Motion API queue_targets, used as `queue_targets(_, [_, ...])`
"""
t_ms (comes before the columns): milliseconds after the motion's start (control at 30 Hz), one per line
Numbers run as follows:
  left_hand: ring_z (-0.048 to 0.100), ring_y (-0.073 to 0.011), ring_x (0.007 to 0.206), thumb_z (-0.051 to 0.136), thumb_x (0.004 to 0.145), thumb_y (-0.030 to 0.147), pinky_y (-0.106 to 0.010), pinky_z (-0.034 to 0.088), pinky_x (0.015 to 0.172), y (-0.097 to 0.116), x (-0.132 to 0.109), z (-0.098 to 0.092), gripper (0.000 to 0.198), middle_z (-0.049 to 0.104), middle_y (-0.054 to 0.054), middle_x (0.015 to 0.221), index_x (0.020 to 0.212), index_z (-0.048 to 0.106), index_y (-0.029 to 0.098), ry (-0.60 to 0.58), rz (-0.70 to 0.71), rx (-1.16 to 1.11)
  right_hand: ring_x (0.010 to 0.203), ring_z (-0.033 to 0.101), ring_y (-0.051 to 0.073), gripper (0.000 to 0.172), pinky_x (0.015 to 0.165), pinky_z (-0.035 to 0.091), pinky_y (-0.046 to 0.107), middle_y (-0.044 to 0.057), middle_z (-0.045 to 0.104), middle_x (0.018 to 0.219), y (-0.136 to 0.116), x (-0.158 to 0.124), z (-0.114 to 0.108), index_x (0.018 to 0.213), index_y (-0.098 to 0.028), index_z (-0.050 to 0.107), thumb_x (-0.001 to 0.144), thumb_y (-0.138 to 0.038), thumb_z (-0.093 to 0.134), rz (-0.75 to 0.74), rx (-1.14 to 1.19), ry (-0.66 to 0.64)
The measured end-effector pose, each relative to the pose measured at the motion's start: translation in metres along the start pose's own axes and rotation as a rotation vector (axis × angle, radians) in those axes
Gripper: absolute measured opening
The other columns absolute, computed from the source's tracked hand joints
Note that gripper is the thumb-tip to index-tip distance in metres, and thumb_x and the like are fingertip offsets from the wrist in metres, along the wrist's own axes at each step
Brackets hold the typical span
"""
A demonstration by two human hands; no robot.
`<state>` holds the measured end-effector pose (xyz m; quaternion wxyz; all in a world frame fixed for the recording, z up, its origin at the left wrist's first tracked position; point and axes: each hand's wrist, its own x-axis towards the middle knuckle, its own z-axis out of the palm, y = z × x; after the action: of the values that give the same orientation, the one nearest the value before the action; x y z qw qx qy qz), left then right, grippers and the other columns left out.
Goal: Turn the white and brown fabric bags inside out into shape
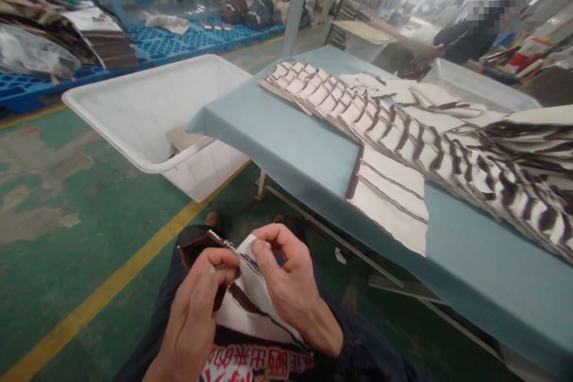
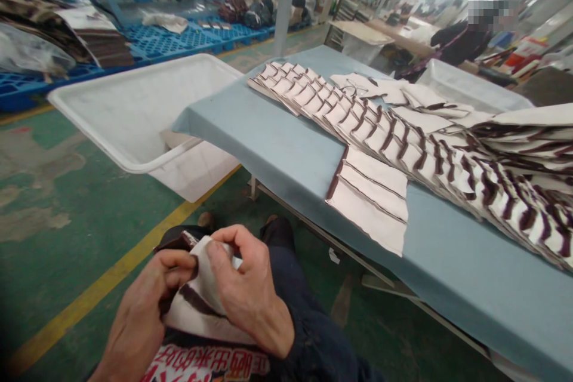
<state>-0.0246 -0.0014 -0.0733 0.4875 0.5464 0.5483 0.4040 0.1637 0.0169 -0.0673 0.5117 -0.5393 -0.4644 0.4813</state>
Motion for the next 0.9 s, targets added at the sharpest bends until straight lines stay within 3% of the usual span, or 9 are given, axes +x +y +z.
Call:
queue_targets(100, [0.058,-0.0225,0.066,0.059,0.119,0.054,-0.030,0.056,0.063,-0.015,-0.005,-0.002,0.045,0.060,0.001,0.072,0.082,0.060,0.028,0.027,-0.031,0.030,0.071,0.058,0.016,0.033,0.068,0.050,0.029,-0.003,0.072,0.079,0.036,-0.002,0.012,0.095,-0.022,0.079,0.104,-0.054,0.083,0.133,0.064,0.123])
queue_targets(233, [0.047,-0.0219,0.061,0.050,0.118,0.067,-0.032,0.048,0.058,-0.022,-0.015,-0.011,0.062,0.047,0.002,0.064,0.070,0.047,0.030,-0.008,-0.079,0.083,0.060,0.050,0.014,0.046,0.057,0.044,0.027,-0.005,0.062,0.069,0.078,-0.019,0.028,0.089,-0.024,0.071,0.099,-0.067,0.083,0.258,0.126,0.084])
queue_targets(367, [0.053,-0.0213,0.063,0.070,0.108,0.071,-0.030,0.050,0.060,-0.018,-0.034,-0.033,0.059,0.060,0.001,0.068,0.070,0.059,0.027,-0.079,-0.123,0.130,0.057,0.045,0.013,0.049,0.052,0.040,0.025,-0.005,0.061,0.070,0.093,-0.030,0.033,0.090,-0.024,0.070,0.098,-0.071,0.082,0.327,0.169,0.056])
queue_targets(533, [0.062,-0.0194,0.065,0.076,0.111,0.066,-0.024,0.053,0.062,-0.017,-0.045,-0.053,0.055,0.069,0.001,0.071,0.075,0.073,0.025,-0.178,-0.126,0.192,0.065,0.055,0.015,0.048,0.063,0.050,0.026,-0.003,0.066,0.072,0.094,-0.026,0.032,0.089,-0.022,0.073,0.094,-0.068,0.087,0.332,0.172,0.036])
queue_targets(700, [0.062,-0.0186,0.058,0.083,0.106,0.067,-0.022,0.053,0.055,-0.003,-0.023,-0.050,0.056,0.072,-0.001,0.066,0.071,0.078,0.023,-0.166,-0.130,0.097,0.071,0.057,0.016,0.050,0.067,0.050,0.027,-0.002,0.069,0.074,0.070,-0.016,0.009,0.087,-0.022,0.075,0.091,-0.068,0.092,0.295,0.143,0.001])
queue_targets(900, [0.066,-0.0207,0.063,0.081,0.106,0.073,-0.023,0.056,0.055,0.014,0.011,-0.035,0.058,0.079,-0.006,0.071,0.082,0.093,0.021,-0.134,-0.083,0.024,0.066,0.053,0.013,0.033,0.062,0.044,0.025,-0.001,0.072,0.079,-0.032,-0.015,-0.042,0.092,-0.021,0.080,0.103,-0.051,0.090,0.171,0.062,-0.138])
